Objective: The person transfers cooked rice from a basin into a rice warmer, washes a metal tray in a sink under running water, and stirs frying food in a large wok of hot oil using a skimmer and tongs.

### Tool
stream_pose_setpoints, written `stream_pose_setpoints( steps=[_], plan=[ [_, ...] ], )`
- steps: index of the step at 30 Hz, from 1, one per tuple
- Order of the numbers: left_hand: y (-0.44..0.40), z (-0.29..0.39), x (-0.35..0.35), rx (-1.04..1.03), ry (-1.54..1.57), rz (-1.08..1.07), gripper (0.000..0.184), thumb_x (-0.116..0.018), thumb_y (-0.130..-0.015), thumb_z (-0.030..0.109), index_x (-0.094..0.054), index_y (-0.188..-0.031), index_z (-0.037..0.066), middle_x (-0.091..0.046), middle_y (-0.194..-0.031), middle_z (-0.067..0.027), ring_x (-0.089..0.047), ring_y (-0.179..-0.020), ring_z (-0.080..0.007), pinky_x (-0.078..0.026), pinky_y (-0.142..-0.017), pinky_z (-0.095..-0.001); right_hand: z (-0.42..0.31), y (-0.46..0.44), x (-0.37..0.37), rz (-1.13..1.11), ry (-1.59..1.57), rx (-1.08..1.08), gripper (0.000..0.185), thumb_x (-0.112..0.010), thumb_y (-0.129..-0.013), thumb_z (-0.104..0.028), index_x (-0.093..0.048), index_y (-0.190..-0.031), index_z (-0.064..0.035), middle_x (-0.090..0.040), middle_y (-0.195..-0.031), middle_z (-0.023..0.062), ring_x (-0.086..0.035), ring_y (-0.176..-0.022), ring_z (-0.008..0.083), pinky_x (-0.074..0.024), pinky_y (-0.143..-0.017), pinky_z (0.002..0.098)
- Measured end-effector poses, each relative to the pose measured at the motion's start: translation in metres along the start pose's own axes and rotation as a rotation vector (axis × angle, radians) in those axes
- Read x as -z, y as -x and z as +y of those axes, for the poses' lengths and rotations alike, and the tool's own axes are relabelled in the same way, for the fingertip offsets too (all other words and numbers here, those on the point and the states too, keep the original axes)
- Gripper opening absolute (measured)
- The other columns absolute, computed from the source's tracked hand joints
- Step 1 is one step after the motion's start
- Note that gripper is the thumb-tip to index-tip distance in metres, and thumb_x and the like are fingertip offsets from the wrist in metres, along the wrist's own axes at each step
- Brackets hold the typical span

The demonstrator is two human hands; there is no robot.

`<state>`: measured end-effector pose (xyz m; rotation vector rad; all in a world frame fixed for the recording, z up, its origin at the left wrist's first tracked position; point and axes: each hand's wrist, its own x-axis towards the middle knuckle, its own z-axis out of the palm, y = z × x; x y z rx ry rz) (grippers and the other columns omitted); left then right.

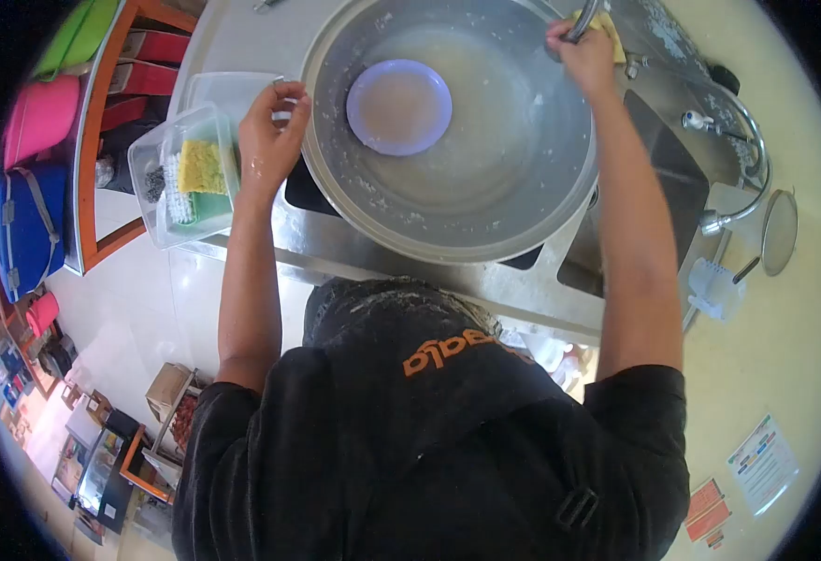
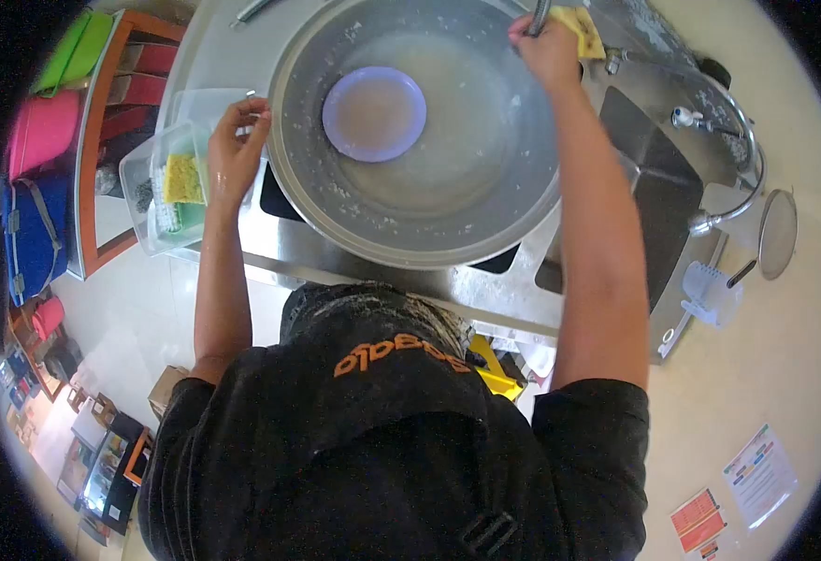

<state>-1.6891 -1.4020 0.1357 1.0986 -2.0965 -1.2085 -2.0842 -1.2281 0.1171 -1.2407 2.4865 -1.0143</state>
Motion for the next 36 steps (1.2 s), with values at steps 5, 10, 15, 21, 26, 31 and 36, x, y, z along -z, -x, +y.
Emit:
stream_pose_setpoints(
  steps=[5,10,15,21,26,31,36],
  plan=[
    [0.002,0.003,-0.005,-0.017,0.044,-0.019,0.020,-0.062,-0.082,0.012,-0.062,-0.100,0.002,-0.065,-0.091,-0.0082,-0.063,-0.078,-0.0161,-0.051,-0.068,-0.0288,-0.036,-0.023,-0.078,0.347,-0.472,0.028,0.005,-0.067,-0.072,0.003,-0.065,-0.075,-0.0015,-0.068,-0.095,0.0105,-0.063,-0.085,0.0175,-0.0500,-0.075,0.0294],
    [0.002,0.016,0.003,-0.078,0.073,0.009,0.019,-0.061,-0.083,0.011,-0.062,-0.100,0.003,-0.065,-0.089,-0.0079,-0.063,-0.079,-0.0155,-0.051,-0.067,-0.0286,-0.094,-0.039,-0.113,0.289,-0.716,0.035,0.006,-0.065,-0.076,0.004,-0.063,-0.081,0.0007,-0.066,-0.100,0.0139,-0.063,-0.090,0.0200,-0.0504,-0.078,0.0309],
    [-0.002,0.006,0.006,-0.076,0.087,0.062,0.018,-0.061,-0.083,0.009,-0.062,-0.100,0.003,-0.065,-0.089,-0.0080,-0.063,-0.080,-0.0148,-0.050,-0.066,-0.0274,-0.136,-0.020,-0.097,0.086,-0.745,-0.233,0.016,-0.065,-0.082,-0.021,-0.061,-0.072,-0.0091,-0.057,-0.062,0.0003,-0.052,-0.055,0.0117,-0.0379,-0.050,0.0248],
    [0.001,0.016,0.005,-0.168,0.114,0.105,0.019,-0.061,-0.083,0.007,-0.061,-0.101,0.003,-0.065,-0.087,-0.0085,-0.062,-0.079,-0.0144,-0.050,-0.068,-0.0271,-0.142,0.020,-0.035,-0.306,-0.962,-0.298,0.010,-0.063,-0.081,-0.010,-0.061,-0.088,-0.0035,-0.066,-0.104,0.0103,-0.062,-0.084,0.0181,-0.0523,-0.067,0.0343],
    [0.002,0.024,0.009,-0.179,0.004,0.117,0.018,-0.060,-0.084,0.006,-0.061,-0.102,0.003,-0.065,-0.087,-0.0087,-0.061,-0.080,-0.0157,-0.049,-0.071,-0.0284,-0.103,0.033,0.052,-0.603,-0.568,-0.366,0.015,-0.067,-0.075,-0.015,-0.061,-0.086,-0.0068,-0.067,-0.098,0.0088,-0.061,-0.087,0.0183,-0.0519,-0.064,0.0351],
    [0.001,0.016,0.013,-0.146,-0.005,0.139,0.016,-0.058,-0.087,0.009,-0.061,-0.101,0.003,-0.064,-0.090,-0.0101,-0.060,-0.081,-0.0161,-0.048,-0.071,-0.0288,-0.036,0.009,0.093,-0.417,0.022,-0.195,0.011,-0.068,-0.066,-0.009,-0.062,-0.075,-0.0071,-0.068,-0.088,0.0090,-0.064,-0.080,0.0191,-0.0502,-0.068,0.0347],
    [0.011,0.017,0.020,-0.154,-0.082,0.185,0.022,-0.057,-0.089,0.012,-0.058,-0.109,0.003,-0.063,-0.090,-0.0088,-0.059,-0.079,-0.0163,-0.048,-0.069,-0.0287,0.004,-0.019,0.005,0.205,-0.230,0.009,0.007,-0.061,-0.069,0.000,-0.062,-0.066,-0.0059,-0.069,-0.077,0.0107,-0.065,-0.083,0.0194,-0.0497,-0.074,0.0319]
  ],
)
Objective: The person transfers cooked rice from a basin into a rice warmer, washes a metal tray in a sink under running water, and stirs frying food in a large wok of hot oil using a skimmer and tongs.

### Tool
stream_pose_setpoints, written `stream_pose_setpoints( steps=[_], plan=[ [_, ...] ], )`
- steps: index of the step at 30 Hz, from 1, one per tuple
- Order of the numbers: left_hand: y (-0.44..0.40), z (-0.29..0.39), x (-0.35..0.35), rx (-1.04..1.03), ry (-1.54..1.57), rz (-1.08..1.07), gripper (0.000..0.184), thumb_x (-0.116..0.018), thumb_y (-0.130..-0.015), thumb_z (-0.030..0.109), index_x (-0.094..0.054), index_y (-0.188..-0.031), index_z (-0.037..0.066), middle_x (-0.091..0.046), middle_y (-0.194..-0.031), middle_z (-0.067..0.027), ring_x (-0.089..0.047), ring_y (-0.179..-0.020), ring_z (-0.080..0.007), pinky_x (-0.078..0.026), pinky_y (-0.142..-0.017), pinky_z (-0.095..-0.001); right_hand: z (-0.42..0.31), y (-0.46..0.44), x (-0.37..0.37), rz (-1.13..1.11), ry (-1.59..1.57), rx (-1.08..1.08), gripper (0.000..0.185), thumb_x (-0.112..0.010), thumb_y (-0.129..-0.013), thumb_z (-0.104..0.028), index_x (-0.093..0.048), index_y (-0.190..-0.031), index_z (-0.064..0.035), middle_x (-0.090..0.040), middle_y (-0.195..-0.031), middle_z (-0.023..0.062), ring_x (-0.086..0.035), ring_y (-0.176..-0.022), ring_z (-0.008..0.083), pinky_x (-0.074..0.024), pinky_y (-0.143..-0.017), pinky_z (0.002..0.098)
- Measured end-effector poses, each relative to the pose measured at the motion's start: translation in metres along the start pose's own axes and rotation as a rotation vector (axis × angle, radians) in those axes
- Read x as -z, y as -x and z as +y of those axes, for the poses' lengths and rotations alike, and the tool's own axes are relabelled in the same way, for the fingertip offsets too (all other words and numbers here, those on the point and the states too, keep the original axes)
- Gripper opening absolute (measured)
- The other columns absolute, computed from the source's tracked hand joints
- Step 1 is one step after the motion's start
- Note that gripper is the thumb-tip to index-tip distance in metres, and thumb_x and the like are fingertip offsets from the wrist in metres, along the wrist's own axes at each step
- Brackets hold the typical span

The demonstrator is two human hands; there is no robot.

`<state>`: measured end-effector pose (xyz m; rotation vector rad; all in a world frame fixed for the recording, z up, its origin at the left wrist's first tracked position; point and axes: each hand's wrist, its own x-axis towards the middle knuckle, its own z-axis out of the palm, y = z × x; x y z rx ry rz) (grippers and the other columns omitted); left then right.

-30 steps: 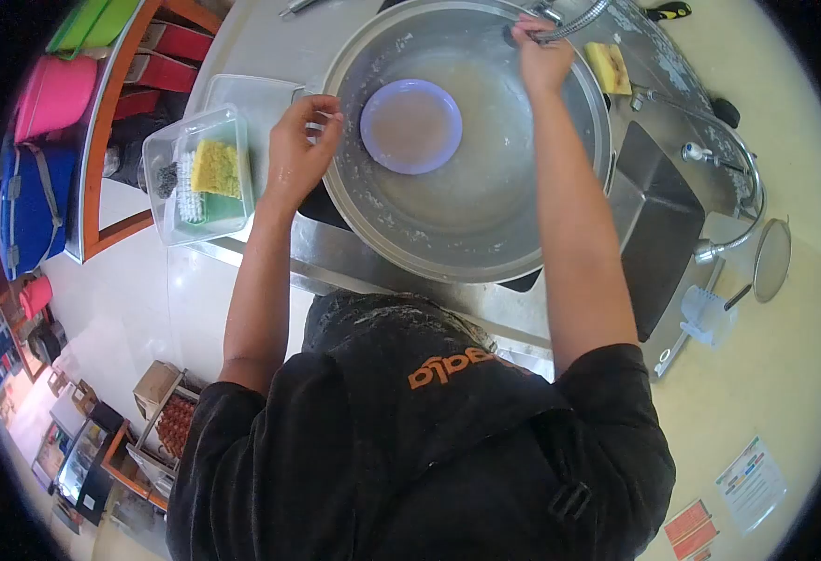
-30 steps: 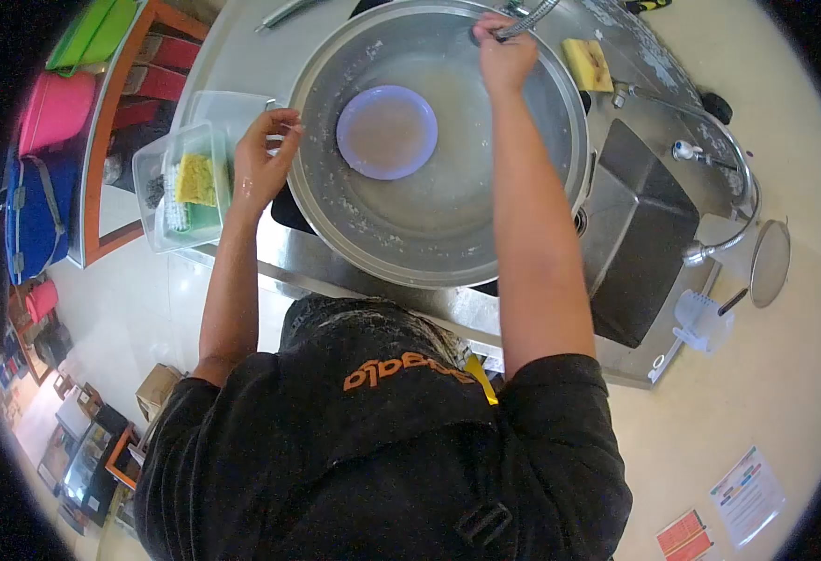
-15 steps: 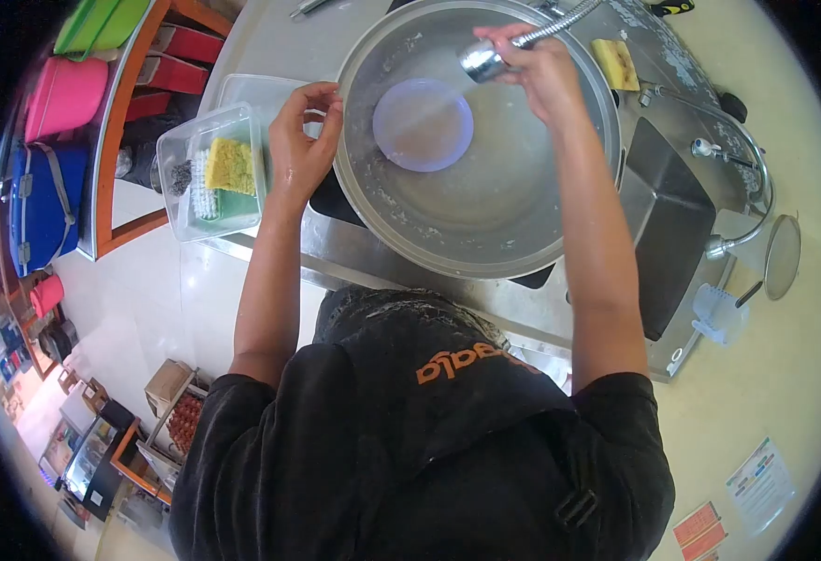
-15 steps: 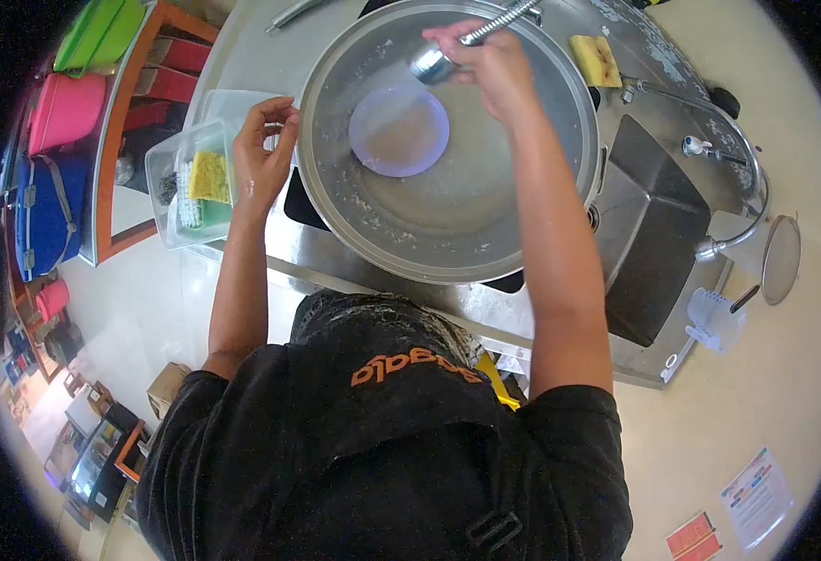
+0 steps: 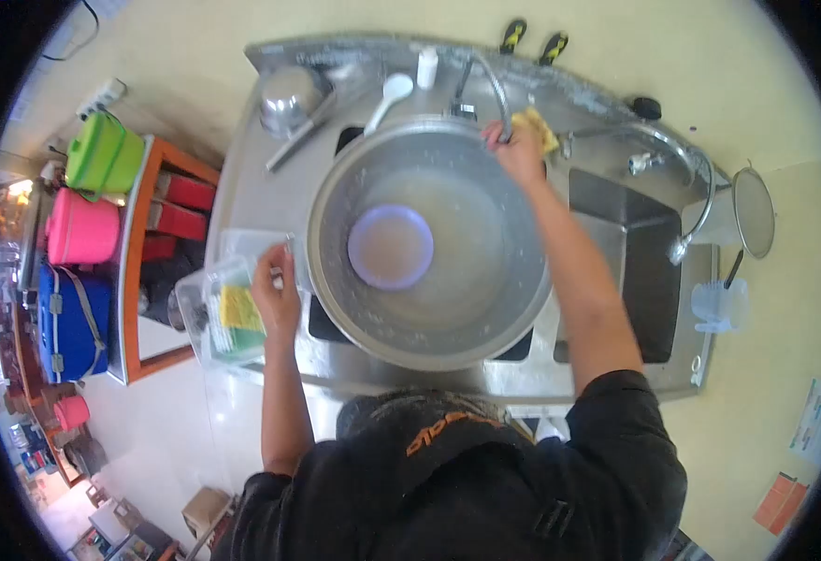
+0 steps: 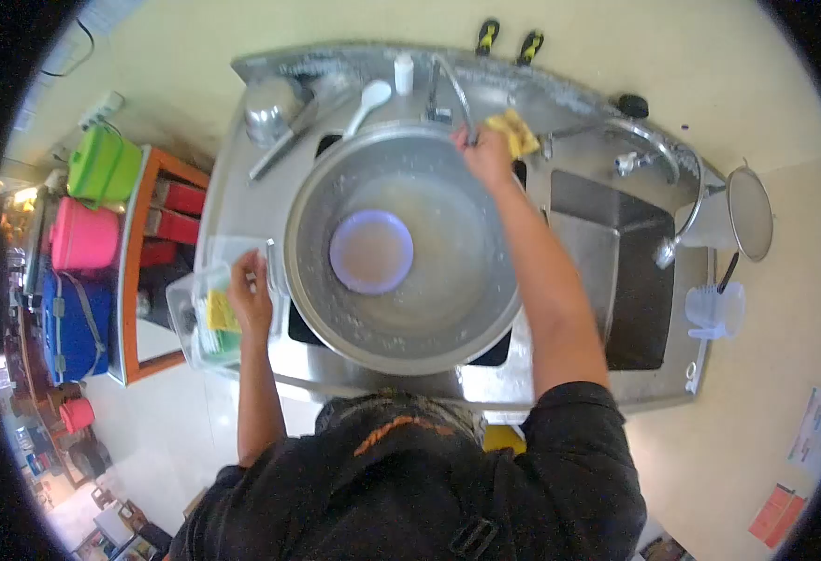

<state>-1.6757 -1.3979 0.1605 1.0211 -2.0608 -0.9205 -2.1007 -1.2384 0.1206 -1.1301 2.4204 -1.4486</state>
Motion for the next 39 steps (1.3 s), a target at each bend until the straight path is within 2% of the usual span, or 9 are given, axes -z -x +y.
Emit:
stream_pose_setpoints(
  steps=[4,8,15,20,23,26,33,34,39],
  plan=[
    [0.011,0.011,0.003,-0.019,0.086,-0.033,0.031,-0.058,-0.089,0.010,-0.051,-0.118,0.002,-0.061,-0.085,-0.0080,-0.058,-0.076,-0.0149,-0.048,-0.067,-0.0278,-0.031,0.002,-0.089,0.130,-0.495,0.110,0.012,-0.063,-0.069,0.005,-0.057,-0.063,-0.0024,-0.070,-0.083,0.0121,-0.062,-0.098,0.0249,-0.0491,-0.083,0.0338],
    [0.022,0.007,0.007,-0.014,0.066,-0.054,0.032,-0.056,-0.087,0.004,-0.053,-0.119,0.001,-0.060,-0.083,-0.0077,-0.058,-0.074,-0.0150,-0.048,-0.064,-0.0266,-0.092,0.001,-0.121,-0.056,-0.857,-0.067,0.023,-0.061,-0.069,0.010,-0.047,-0.058,-0.0046,-0.068,-0.092,0.0140,-0.061,-0.098,0.0246,-0.0501,-0.081,0.0357],
    [0.054,-0.005,0.001,0.045,0.176,0.266,0.078,-0.057,-0.082,-0.003,-0.007,-0.141,0.004,-0.046,-0.119,-0.0151,-0.051,-0.078,-0.0145,-0.044,-0.068,-0.0254,-0.120,0.026,-0.074,-0.585,-0.977,-0.482,0.022,-0.060,-0.071,0.009,-0.046,-0.063,-0.0070,-0.066,-0.094,0.0152,-0.062,-0.093,0.0237,-0.0513,-0.075,0.0378],
    [0.053,-0.004,-0.005,0.063,0.186,0.165,0.080,-0.057,-0.079,-0.003,-0.004,-0.139,0.000,-0.039,-0.126,-0.0182,-0.054,-0.084,-0.0206,-0.048,-0.069,-0.0298,-0.112,0.034,-0.013,-0.791,-0.718,-0.479,0.023,-0.065,-0.071,0.002,-0.045,-0.068,-0.0108,-0.063,-0.099,0.0121,-0.061,-0.096,0.0249,-0.0529,-0.063,0.0460],
    [0.050,0.010,-0.010,0.070,0.157,0.197,0.080,-0.057,-0.079,-0.003,-0.003,-0.137,0.000,-0.037,-0.127,-0.0179,-0.055,-0.084,-0.0213,-0.049,-0.069,-0.0297,-0.106,0.045,0.019,-0.808,-0.738,-0.483,0.023,-0.061,-0.071,0.002,-0.043,-0.068,-0.0116,-0.064,-0.090,0.0106,-0.062,-0.088,0.0220,-0.0338,-0.043,0.0263],
    [0.044,0.013,-0.020,-0.001,0.160,0.220,0.080,-0.057,-0.079,-0.003,-0.001,-0.136,-0.001,-0.035,-0.129,-0.0180,-0.055,-0.084,-0.0214,-0.049,-0.069,-0.0295,-0.103,0.035,0.051,-0.935,-0.485,-0.450,0.017,-0.061,-0.071,-0.003,-0.045,-0.071,-0.0108,-0.063,-0.102,0.0133,-0.059,-0.090,0.0260,-0.0520,-0.059,0.0495],
    [0.042,0.014,-0.021,-0.012,0.153,0.165,0.081,-0.057,-0.078,-0.005,-0.001,-0.135,0.000,-0.033,-0.131,-0.0194,-0.055,-0.086,-0.0222,-0.049,-0.070,-0.0311,-0.100,0.014,0.075,-1.015,-0.051,-0.531,0.016,-0.058,-0.070,-0.001,-0.043,-0.072,-0.0076,-0.062,-0.107,0.0129,-0.055,-0.098,0.0306,-0.0531,-0.061,0.0568],
    [0.042,0.011,-0.021,-0.018,0.113,0.172,0.080,-0.057,-0.078,-0.005,-0.001,-0.135,0.000,-0.034,-0.131,-0.0193,-0.055,-0.086,-0.0222,-0.049,-0.071,-0.0317,-0.102,0.011,0.079,-1.020,0.012,-0.469,0.006,-0.056,-0.075,-0.006,-0.051,-0.073,-0.0051,-0.065,-0.100,0.0111,-0.060,-0.089,0.0267,-0.0534,-0.064,0.0592],
    [0.046,0.003,-0.017,0.046,0.124,0.168,0.081,-0.058,-0.079,-0.004,0.000,-0.136,0.002,-0.032,-0.132,-0.0182,-0.053,-0.088,-0.0213,-0.048,-0.070,-0.0299,-0.077,0.004,0.068,-0.637,0.339,-0.303,0.024,-0.052,-0.084,-0.019,-0.062,-0.078,0.0015,-0.068,-0.073,0.0064,-0.065,-0.065,0.0187,-0.0542,-0.065,0.0400]
  ],
)
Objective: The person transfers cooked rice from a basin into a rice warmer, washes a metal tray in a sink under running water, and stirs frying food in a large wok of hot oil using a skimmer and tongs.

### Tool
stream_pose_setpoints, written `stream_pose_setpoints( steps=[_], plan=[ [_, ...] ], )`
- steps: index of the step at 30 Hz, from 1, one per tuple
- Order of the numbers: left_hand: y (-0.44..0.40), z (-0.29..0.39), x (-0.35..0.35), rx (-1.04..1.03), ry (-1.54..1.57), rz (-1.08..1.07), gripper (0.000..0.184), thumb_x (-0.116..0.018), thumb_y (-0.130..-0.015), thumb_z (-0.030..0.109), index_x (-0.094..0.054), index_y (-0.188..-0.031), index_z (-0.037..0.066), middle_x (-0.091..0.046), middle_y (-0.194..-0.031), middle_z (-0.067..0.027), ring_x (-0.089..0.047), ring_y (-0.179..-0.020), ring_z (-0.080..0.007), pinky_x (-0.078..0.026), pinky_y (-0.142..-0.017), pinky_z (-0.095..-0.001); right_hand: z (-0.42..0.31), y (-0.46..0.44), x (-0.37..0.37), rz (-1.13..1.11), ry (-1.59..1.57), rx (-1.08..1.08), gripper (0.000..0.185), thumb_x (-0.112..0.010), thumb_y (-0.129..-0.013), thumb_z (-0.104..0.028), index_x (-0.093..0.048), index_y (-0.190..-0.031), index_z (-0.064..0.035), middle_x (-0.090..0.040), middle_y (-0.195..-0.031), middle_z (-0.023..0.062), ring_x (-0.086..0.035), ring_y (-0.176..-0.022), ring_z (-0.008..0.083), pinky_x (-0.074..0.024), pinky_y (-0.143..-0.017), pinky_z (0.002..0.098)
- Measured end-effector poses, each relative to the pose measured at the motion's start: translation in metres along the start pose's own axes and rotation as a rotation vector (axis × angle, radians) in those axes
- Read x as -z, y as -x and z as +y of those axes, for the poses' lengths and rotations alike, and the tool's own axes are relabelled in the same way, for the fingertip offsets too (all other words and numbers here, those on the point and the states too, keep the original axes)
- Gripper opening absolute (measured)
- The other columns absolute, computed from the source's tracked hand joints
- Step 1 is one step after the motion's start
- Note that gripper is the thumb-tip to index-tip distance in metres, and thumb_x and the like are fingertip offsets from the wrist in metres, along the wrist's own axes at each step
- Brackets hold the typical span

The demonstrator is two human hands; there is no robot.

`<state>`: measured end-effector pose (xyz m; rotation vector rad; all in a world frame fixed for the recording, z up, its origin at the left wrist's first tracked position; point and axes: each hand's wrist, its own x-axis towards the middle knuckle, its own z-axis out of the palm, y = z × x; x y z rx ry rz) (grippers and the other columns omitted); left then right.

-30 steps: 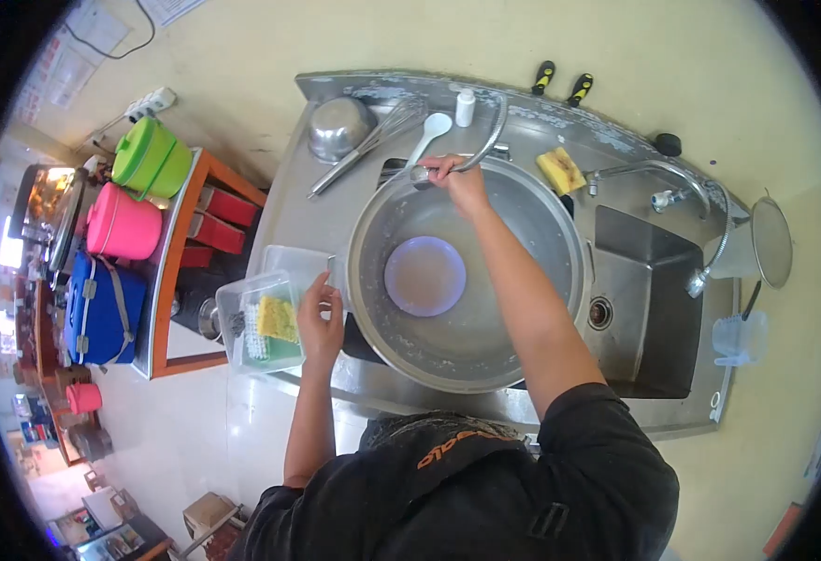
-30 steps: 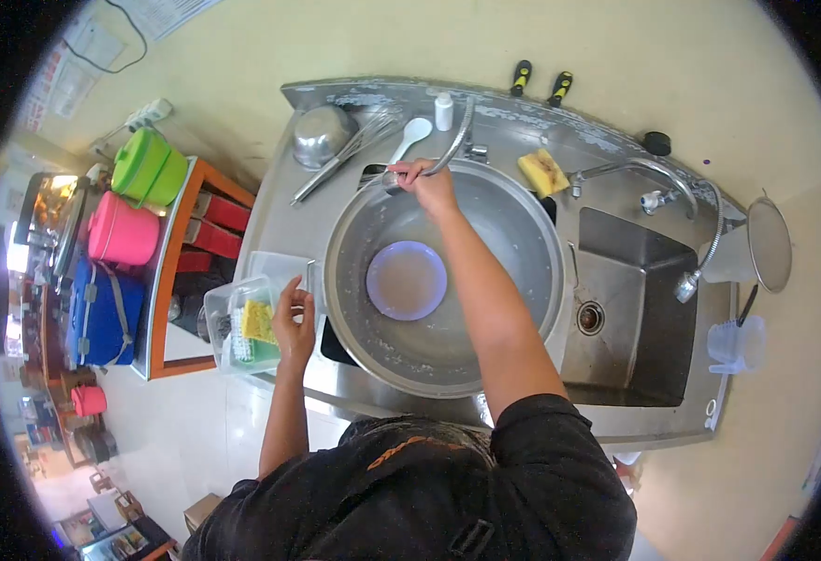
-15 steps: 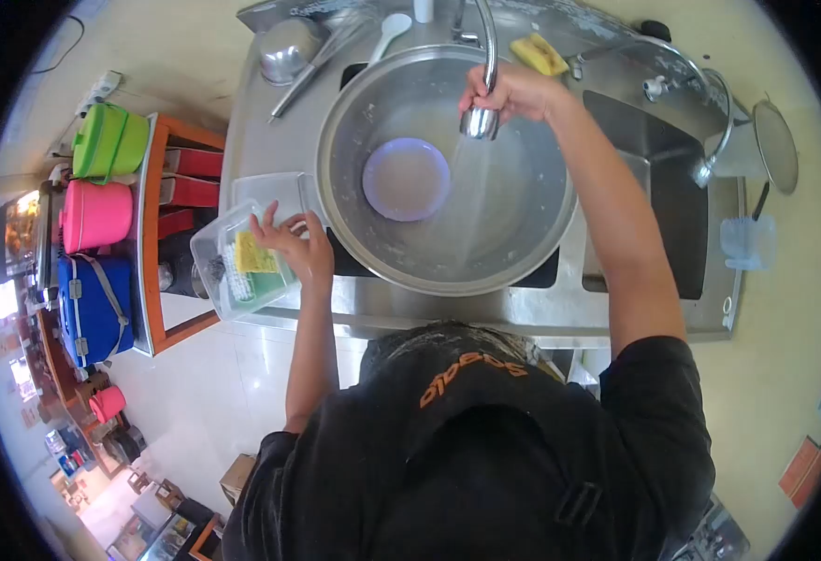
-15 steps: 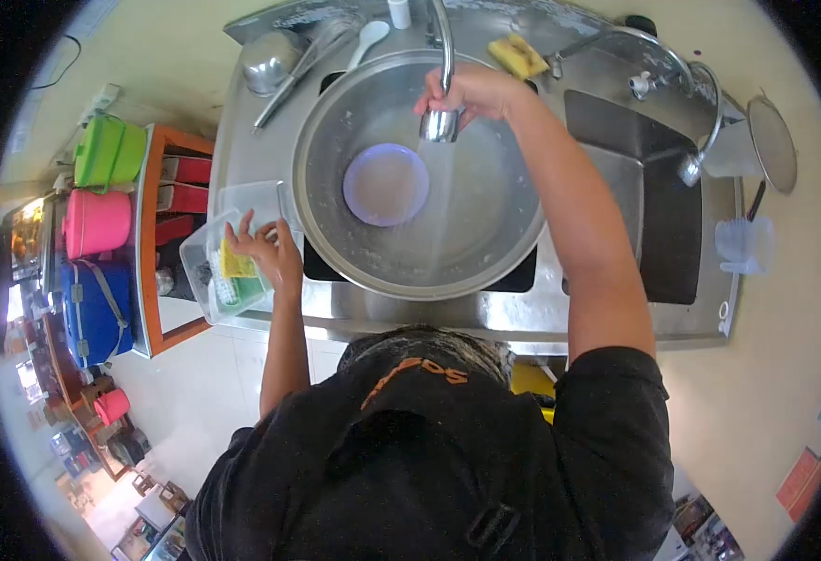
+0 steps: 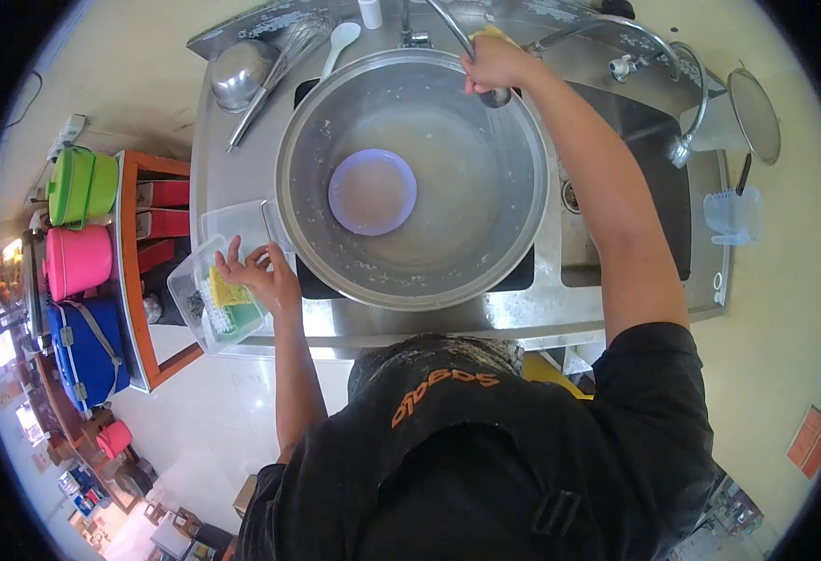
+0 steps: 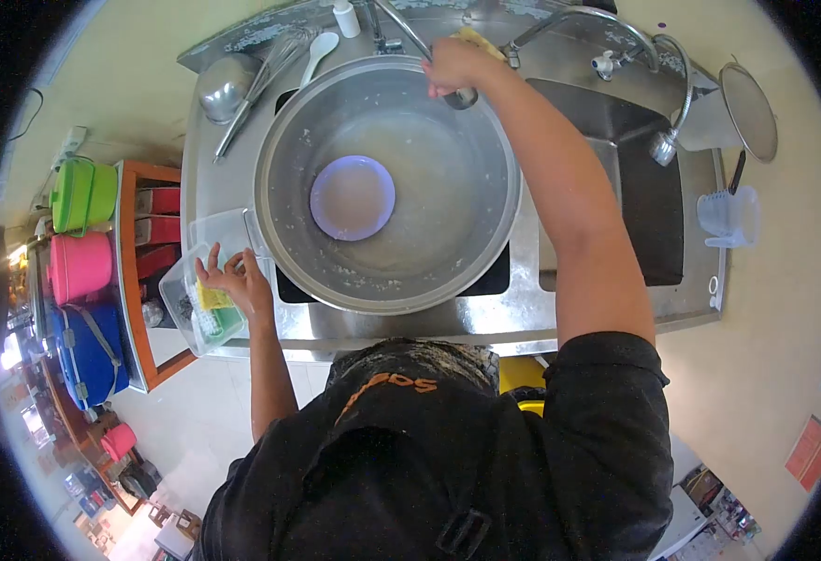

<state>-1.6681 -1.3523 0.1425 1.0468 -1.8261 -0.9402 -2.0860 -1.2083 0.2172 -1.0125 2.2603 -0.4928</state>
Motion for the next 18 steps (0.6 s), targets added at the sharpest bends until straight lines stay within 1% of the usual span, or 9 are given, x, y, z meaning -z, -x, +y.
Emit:
stream_pose_setpoints(
  steps=[1,2,4,7,9,10,13,16,18],
  plan=[
    [0.001,-0.002,0.001,0.000,0.004,0.008,0.080,-0.058,-0.080,-0.004,-0.001,-0.136,0.003,-0.032,-0.132,-0.0177,-0.052,-0.089,-0.0205,-0.048,-0.068,-0.0277,0.010,-0.010,-0.007,0.109,0.036,0.053,0.029,-0.051,-0.086,-0.022,-0.064,-0.078,0.0028,-0.068,-0.068,0.0055,-0.065,-0.061,0.0176,-0.0536,-0.064,0.0362],
    [0.000,-0.002,0.003,0.001,0.006,0.021,0.079,-0.058,-0.080,-0.005,-0.002,-0.136,0.004,-0.032,-0.133,-0.0173,-0.051,-0.090,-0.0197,-0.048,-0.066,-0.0255,0.019,-0.021,-0.013,0.188,0.058,0.096,0.029,-0.051,-0.086,-0.022,-0.064,-0.076,0.0019,-0.067,-0.066,0.0060,-0.065,-0.062,0.0177,-0.0526,-0.063,0.0350],
    [0.000,0.003,0.004,0.016,-0.014,0.062,0.079,-0.058,-0.080,-0.003,-0.002,-0.136,0.004,-0.030,-0.134,-0.0177,-0.051,-0.089,-0.0206,-0.047,-0.067,-0.0273,0.030,-0.037,-0.028,0.341,0.091,0.183,0.029,-0.052,-0.086,-0.023,-0.064,-0.073,0.0001,-0.067,-0.063,0.0070,-0.065,-0.064,0.0177,-0.0508,-0.062,0.0325],
    [-0.004,-0.003,0.004,0.015,0.009,0.098,0.079,-0.059,-0.079,-0.001,-0.004,-0.136,0.004,-0.027,-0.136,-0.0184,-0.052,-0.090,-0.0224,-0.047,-0.069,-0.0298,0.029,-0.050,-0.048,0.440,-0.121,0.261,0.020,-0.057,-0.081,-0.013,-0.061,-0.065,-0.0019,-0.066,-0.066,0.0096,-0.066,-0.066,0.0175,-0.0510,-0.063,0.0341],
    [-0.006,-0.001,0.006,0.023,0.014,0.092,0.079,-0.059,-0.080,-0.001,-0.004,-0.136,0.004,-0.027,-0.137,-0.0184,-0.053,-0.091,-0.0229,-0.047,-0.071,-0.0309,0.024,-0.064,-0.070,0.440,-0.399,0.374,0.016,-0.059,-0.075,-0.003,-0.056,-0.060,-0.0025,-0.066,-0.068,0.0109,-0.066,-0.068,0.0187,-0.0514,-0.064,0.0346],
    [-0.008,0.001,0.006,0.027,0.017,0.090,0.078,-0.059,-0.080,0.000,-0.004,-0.136,0.005,-0.026,-0.137,-0.0184,-0.053,-0.092,-0.0232,-0.047,-0.072,-0.0315,0.018,-0.069,-0.078,0.434,-0.537,0.431,0.017,-0.060,-0.073,0.001,-0.053,-0.058,-0.0028,-0.066,-0.069,0.0115,-0.067,-0.069,0.0194,-0.0515,-0.065,0.0349],
    [-0.010,0.001,0.009,0.013,0.025,0.078,0.078,-0.058,-0.080,0.000,-0.005,-0.137,0.005,-0.027,-0.138,-0.0180,-0.053,-0.092,-0.0235,-0.045,-0.074,-0.0323,-0.013,-0.081,-0.104,0.502,-0.721,0.483,0.024,-0.060,-0.066,0.012,-0.045,-0.055,-0.0029,-0.066,-0.073,0.0127,-0.067,-0.075,0.0210,-0.0521,-0.066,0.0355],
    [-0.010,-0.001,0.012,0.014,0.033,0.088,0.078,-0.059,-0.080,0.000,-0.005,-0.137,0.005,-0.027,-0.139,-0.0177,-0.054,-0.092,-0.0233,-0.045,-0.073,-0.0317,-0.047,-0.089,-0.119,0.550,-0.790,0.618,0.026,-0.060,-0.066,0.013,-0.044,-0.055,-0.0038,-0.067,-0.077,0.0136,-0.066,-0.081,0.0228,-0.0522,-0.069,0.0341],
    [-0.010,-0.002,0.016,0.015,0.022,0.091,0.078,-0.059,-0.080,0.000,-0.005,-0.137,0.005,-0.027,-0.139,-0.0176,-0.054,-0.092,-0.0232,-0.045,-0.073,-0.0318,-0.064,-0.091,-0.126,0.458,-0.917,0.615,0.026,-0.060,-0.066,0.013,-0.044,-0.056,-0.0041,-0.067,-0.080,0.0144,-0.065,-0.085,0.0234,-0.0517,-0.072,0.0339]
  ],
)
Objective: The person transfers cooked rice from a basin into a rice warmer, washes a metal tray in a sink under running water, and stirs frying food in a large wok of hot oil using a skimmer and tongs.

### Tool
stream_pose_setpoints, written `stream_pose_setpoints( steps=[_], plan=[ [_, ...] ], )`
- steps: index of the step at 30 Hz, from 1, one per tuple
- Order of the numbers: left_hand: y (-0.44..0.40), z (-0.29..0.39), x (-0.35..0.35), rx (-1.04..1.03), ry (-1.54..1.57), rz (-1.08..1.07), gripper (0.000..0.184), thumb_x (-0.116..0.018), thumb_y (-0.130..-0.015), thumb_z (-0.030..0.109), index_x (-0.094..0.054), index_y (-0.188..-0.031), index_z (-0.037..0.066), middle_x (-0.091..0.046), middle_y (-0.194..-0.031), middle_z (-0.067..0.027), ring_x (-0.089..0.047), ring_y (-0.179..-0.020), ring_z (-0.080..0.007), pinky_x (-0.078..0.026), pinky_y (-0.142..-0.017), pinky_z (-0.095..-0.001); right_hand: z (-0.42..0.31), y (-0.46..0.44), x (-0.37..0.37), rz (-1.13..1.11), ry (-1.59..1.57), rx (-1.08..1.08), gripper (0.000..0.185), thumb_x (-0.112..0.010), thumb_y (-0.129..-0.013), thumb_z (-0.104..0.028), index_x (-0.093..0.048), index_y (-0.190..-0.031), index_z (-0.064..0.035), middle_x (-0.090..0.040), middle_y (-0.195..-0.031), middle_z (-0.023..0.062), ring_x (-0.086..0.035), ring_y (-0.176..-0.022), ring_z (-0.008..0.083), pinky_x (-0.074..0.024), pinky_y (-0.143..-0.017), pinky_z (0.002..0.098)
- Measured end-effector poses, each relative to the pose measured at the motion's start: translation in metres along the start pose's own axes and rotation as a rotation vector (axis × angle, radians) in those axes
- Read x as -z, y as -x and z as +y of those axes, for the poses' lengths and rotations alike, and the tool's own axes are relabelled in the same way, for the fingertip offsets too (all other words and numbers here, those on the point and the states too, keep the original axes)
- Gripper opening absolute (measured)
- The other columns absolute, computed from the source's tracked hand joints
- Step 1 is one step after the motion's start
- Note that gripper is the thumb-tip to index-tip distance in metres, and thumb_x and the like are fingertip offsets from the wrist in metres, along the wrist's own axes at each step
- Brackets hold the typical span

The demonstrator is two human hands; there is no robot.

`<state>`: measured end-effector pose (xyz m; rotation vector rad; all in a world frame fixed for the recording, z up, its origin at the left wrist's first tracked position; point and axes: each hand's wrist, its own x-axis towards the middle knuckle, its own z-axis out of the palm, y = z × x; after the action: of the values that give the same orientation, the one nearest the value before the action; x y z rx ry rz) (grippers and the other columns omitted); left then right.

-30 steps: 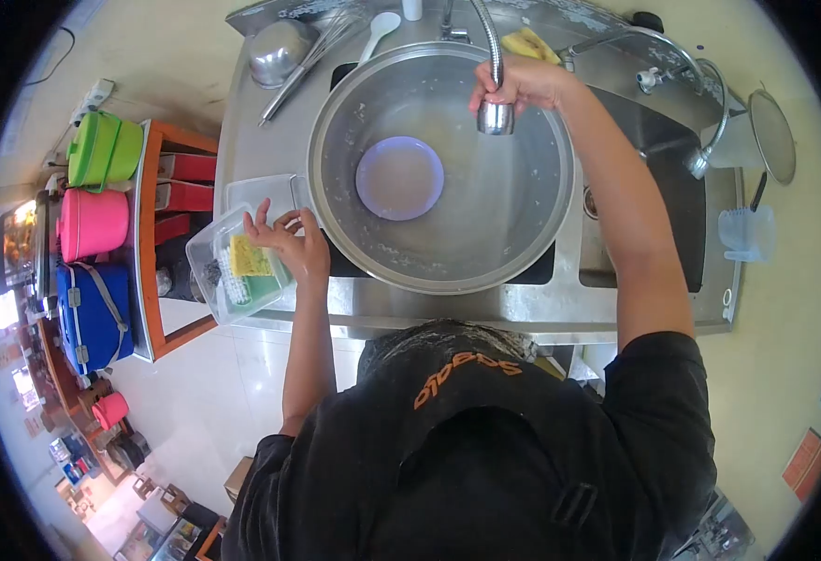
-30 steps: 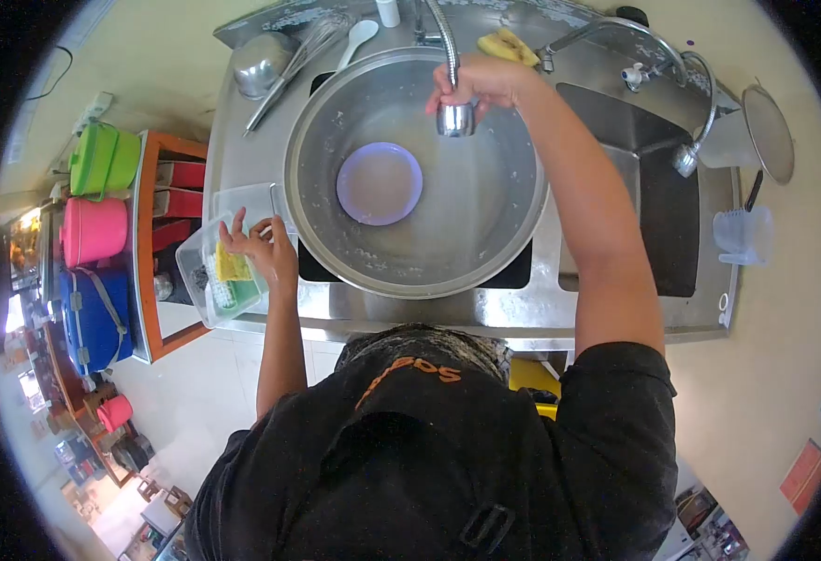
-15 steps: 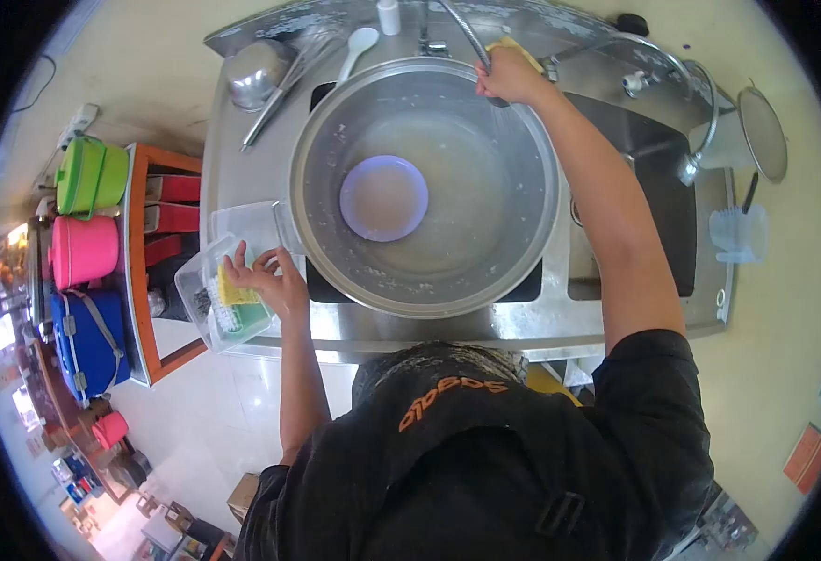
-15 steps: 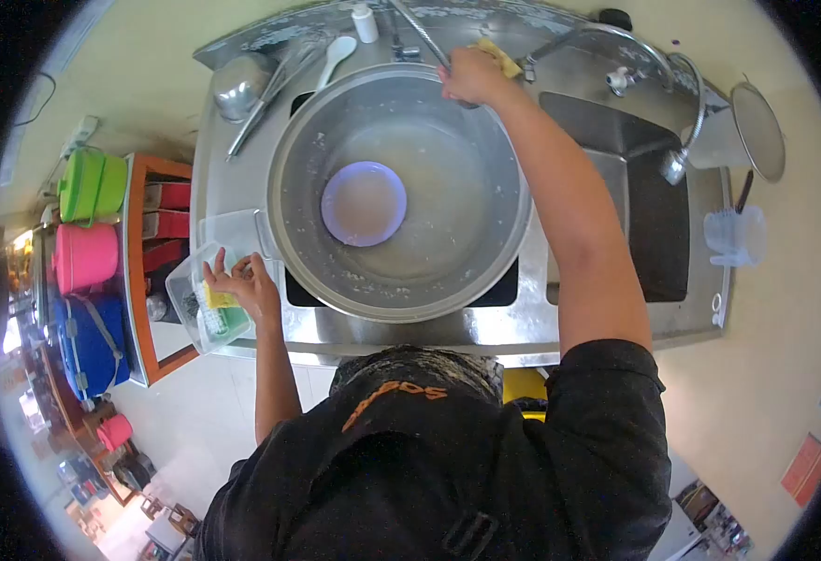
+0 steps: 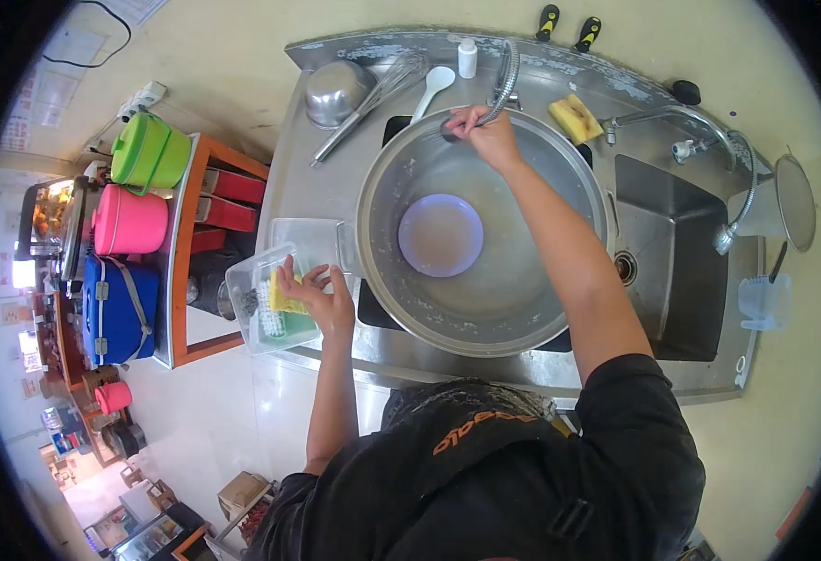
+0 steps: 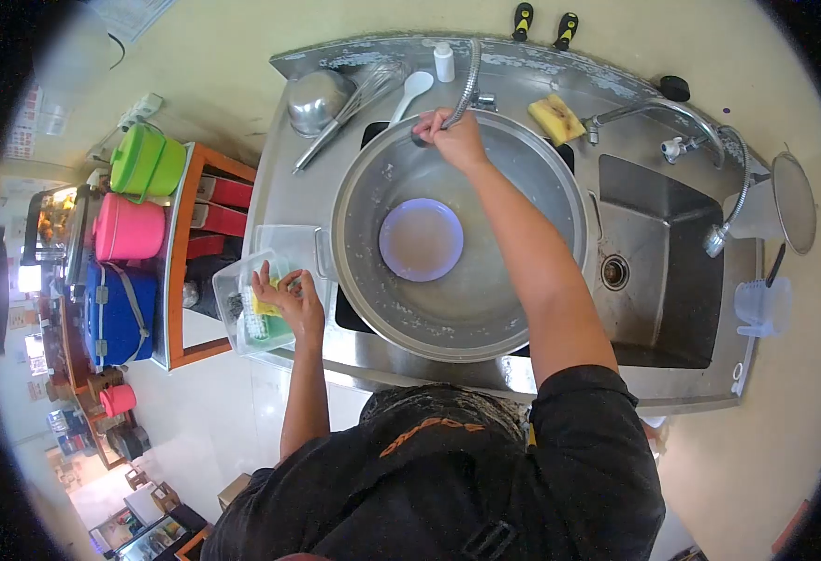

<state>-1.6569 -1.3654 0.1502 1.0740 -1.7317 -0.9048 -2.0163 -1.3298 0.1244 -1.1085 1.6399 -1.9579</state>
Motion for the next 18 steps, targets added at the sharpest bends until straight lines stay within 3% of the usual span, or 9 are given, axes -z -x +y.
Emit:
stream_pose_setpoints(
  steps=[5,11,14,18],
  plan=[
    [0.003,-0.012,0.004,0.030,0.019,0.033,0.080,-0.059,-0.080,0.000,-0.004,-0.138,0.005,-0.026,-0.140,-0.0178,-0.054,-0.089,-0.0224,-0.047,-0.071,-0.0309,-0.029,0.009,-0.014,-0.096,-0.215,-0.220,0.027,-0.061,-0.068,0.013,-0.044,-0.059,-0.0060,-0.066,-0.084,0.0141,-0.064,-0.090,0.0235,-0.0516,-0.072,0.0316],
    [0.003,-0.006,-0.004,0.033,-0.026,-0.013,0.078,-0.059,-0.080,0.001,-0.007,-0.138,0.005,-0.026,-0.140,-0.0179,-0.054,-0.090,-0.0223,-0.048,-0.072,-0.0317,-0.080,0.031,0.023,-0.346,-0.261,-0.530,0.032,-0.066,-0.067,0.007,-0.039,-0.064,-0.0096,-0.064,-0.086,0.0109,-0.063,-0.085,0.0206,-0.0475,-0.058,0.0309],
    [0.005,0.001,-0.011,0.028,-0.033,-0.054,0.075,-0.059,-0.081,0.001,-0.010,-0.137,0.004,-0.026,-0.139,-0.0173,-0.055,-0.091,-0.0221,-0.048,-0.072,-0.0310,-0.108,0.035,0.061,-0.473,-0.169,-0.630,0.031,-0.065,-0.068,0.006,-0.040,-0.066,-0.0111,-0.062,-0.081,0.0085,-0.063,-0.092,0.0227,-0.0451,-0.059,0.0311],
    [0.002,0.015,-0.019,0.039,-0.037,-0.120,0.071,-0.058,-0.081,0.000,-0.015,-0.137,0.000,-0.028,-0.135,-0.0194,-0.054,-0.093,-0.0229,-0.049,-0.074,-0.0322,-0.101,0.032,0.127,-0.585,0.024,-0.566,0.024,-0.067,-0.069,-0.001,-0.046,-0.073,-0.0111,-0.062,-0.083,0.0077,-0.061,-0.090,0.0209,-0.0474,-0.063,0.0325]
  ],
)
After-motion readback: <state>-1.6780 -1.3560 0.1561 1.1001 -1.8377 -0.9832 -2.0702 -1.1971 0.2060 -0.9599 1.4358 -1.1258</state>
